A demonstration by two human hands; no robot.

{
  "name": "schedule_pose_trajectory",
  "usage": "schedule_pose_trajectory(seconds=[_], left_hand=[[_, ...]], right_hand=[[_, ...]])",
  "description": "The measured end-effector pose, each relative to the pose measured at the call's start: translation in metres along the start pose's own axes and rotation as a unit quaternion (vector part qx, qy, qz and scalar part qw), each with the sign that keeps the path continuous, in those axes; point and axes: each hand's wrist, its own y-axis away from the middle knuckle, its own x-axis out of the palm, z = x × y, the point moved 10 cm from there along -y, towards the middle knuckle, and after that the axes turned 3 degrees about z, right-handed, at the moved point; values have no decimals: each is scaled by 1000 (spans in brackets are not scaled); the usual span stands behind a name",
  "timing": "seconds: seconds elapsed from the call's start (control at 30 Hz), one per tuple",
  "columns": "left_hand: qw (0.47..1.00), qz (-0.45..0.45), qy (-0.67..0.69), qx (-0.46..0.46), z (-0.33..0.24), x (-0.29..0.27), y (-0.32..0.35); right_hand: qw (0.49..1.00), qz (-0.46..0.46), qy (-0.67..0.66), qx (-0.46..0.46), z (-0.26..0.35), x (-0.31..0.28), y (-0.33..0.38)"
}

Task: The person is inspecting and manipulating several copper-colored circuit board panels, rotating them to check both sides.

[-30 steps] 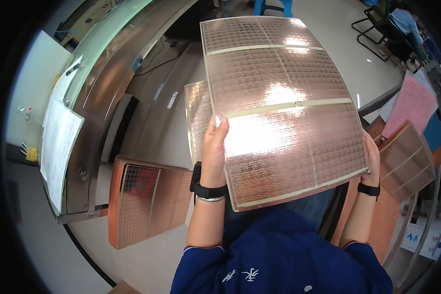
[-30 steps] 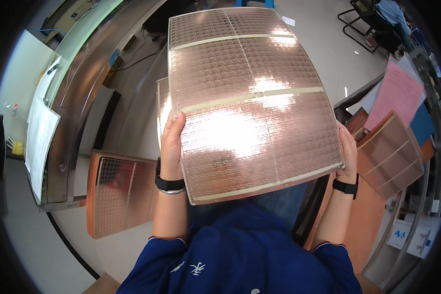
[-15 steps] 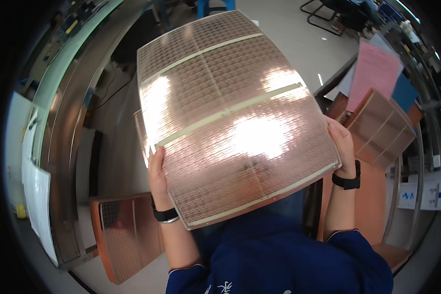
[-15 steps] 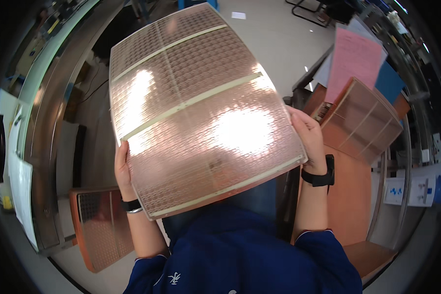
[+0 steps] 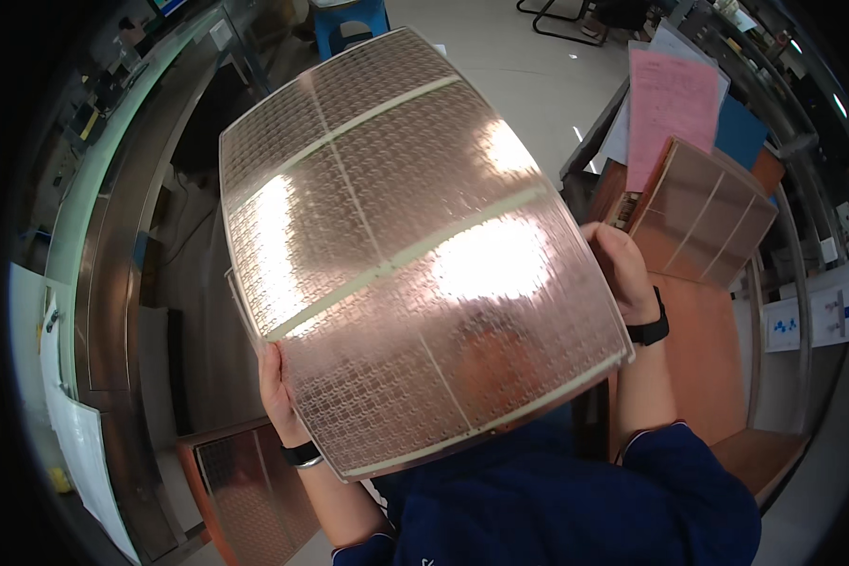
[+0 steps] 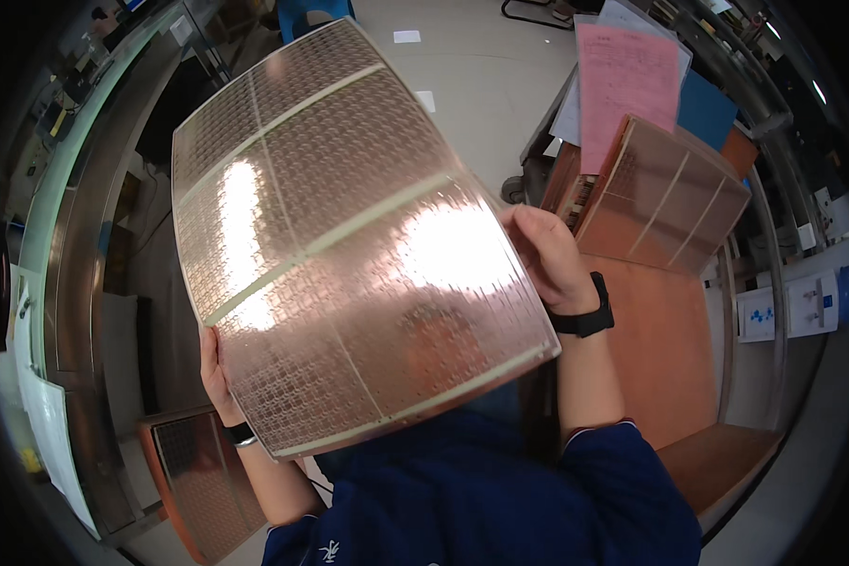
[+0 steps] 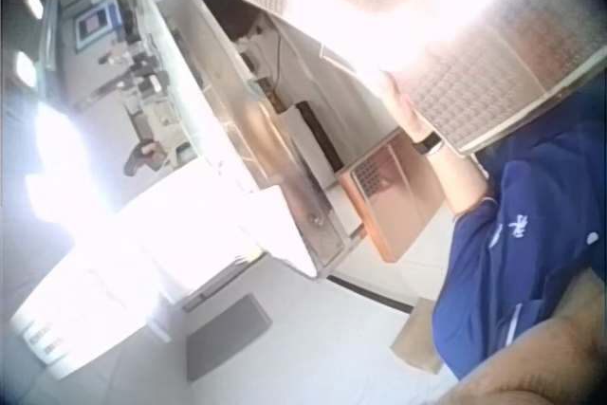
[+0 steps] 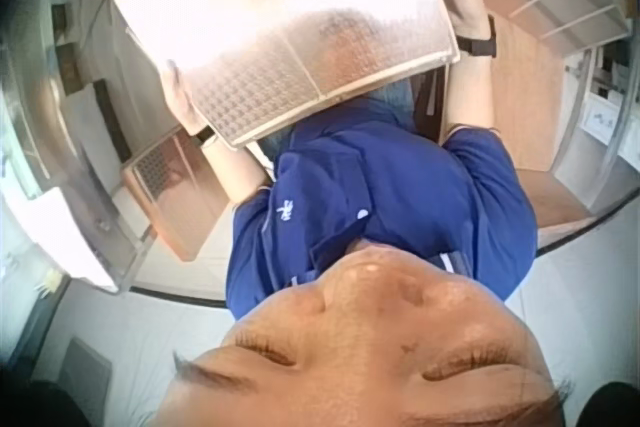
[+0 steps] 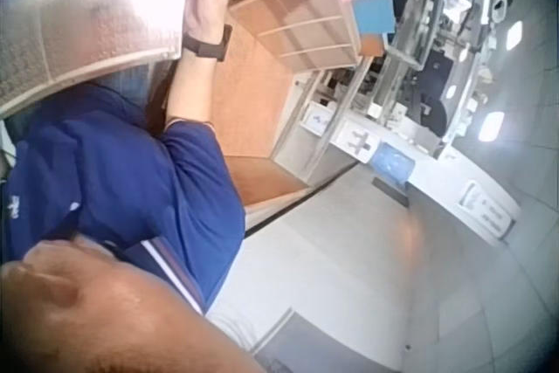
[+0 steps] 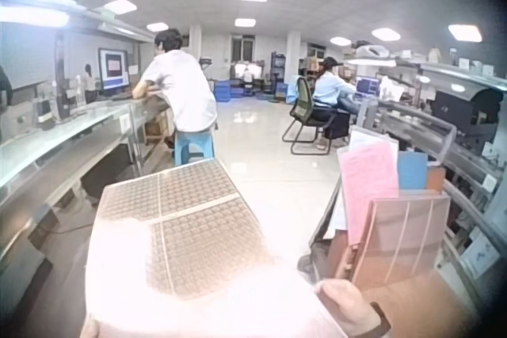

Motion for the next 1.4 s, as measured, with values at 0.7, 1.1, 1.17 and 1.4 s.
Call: schedule_pose_trajectory(seconds=[0.7, 1.1, 1.17, 1.4], left_hand=[[993, 53, 101, 7, 42, 21, 8], [997, -61, -8, 55, -27, -32, 12], [996, -37, -38, 67, -35, -32, 13], [974, -113, -166, 104, -52, -47, 10]], right_hand=[[992, -69, -92, -59, -33, 27, -14], [967, -165, -37, -190, 70, -91, 44], [958, -203, -76, -190, 74, -97, 47], [936, -306, 12, -175, 71, -69, 39]])
